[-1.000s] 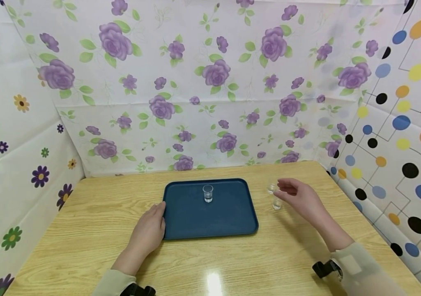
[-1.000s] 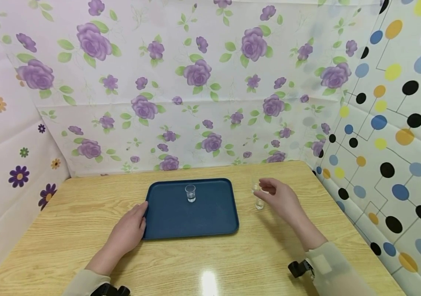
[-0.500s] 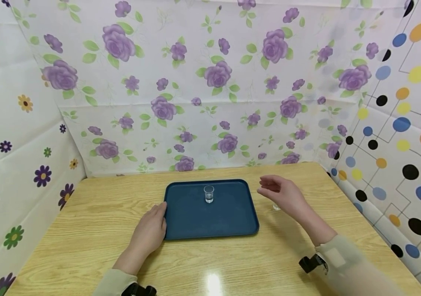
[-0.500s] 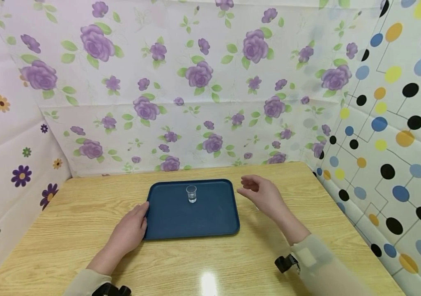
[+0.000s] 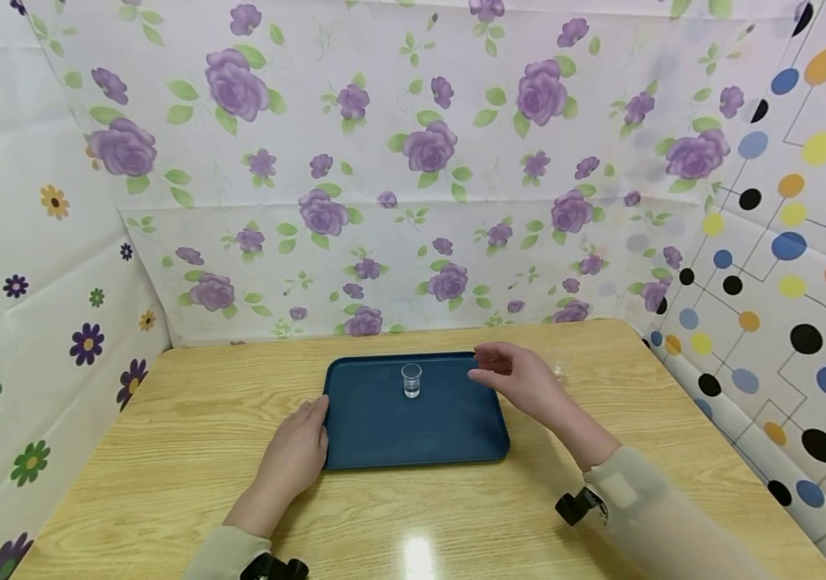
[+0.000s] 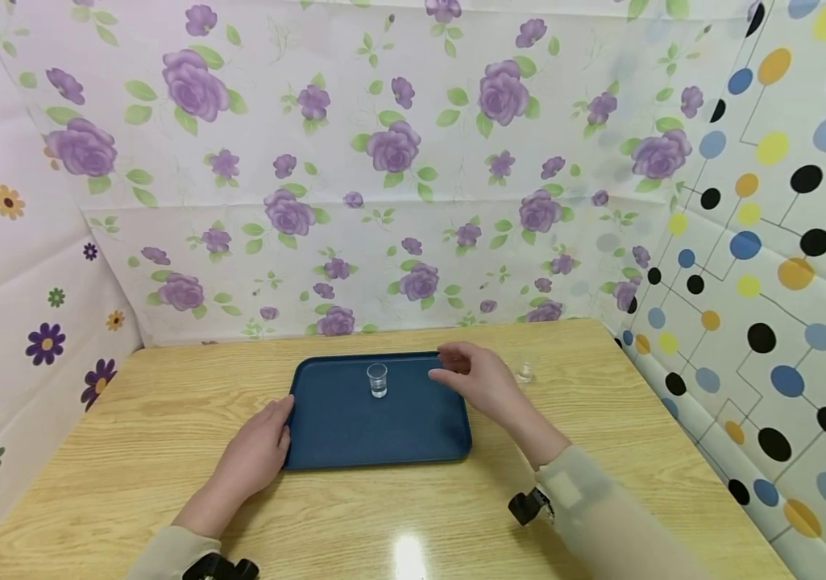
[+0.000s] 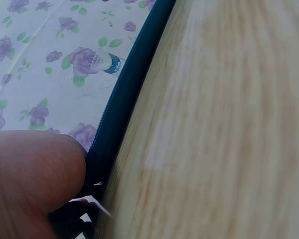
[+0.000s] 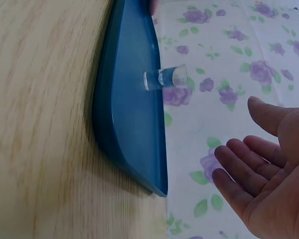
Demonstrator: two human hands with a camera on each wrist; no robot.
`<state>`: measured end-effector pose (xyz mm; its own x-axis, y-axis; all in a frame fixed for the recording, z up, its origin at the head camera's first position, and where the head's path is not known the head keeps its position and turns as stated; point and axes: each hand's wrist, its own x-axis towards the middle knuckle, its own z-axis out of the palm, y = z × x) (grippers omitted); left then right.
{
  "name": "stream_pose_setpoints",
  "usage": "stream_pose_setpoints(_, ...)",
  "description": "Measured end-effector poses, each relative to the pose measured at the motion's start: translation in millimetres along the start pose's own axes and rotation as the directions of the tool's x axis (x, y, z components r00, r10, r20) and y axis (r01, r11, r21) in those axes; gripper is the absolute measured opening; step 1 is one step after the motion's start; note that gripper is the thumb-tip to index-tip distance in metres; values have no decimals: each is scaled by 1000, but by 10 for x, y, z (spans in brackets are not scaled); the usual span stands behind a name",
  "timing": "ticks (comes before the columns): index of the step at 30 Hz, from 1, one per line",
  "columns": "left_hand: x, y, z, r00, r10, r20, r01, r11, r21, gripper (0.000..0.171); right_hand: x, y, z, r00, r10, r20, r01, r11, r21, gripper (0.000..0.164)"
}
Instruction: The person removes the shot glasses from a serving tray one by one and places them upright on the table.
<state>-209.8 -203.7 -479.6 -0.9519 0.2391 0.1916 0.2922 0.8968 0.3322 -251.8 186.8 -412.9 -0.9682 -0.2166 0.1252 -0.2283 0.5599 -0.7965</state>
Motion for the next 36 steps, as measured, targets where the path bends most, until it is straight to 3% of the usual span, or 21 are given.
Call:
stream_pose_setpoints(13,4,-20,-13,1000,2,-6,-2,1000,-6,51,251,-179,344,1000,-20,23,20,1000,-1,58)
stream_pose_setpoints(26,6,-18,6,1000,-8,-5,8,1000,-2,51,421,-180,677,995,-20,100,15,999,46,63)
stream_pose_setpoints(36,-6,-3,11,1000,2,-19,-1,1000,2,50,484,-161,804,992,-8,124,3,999,39,70)
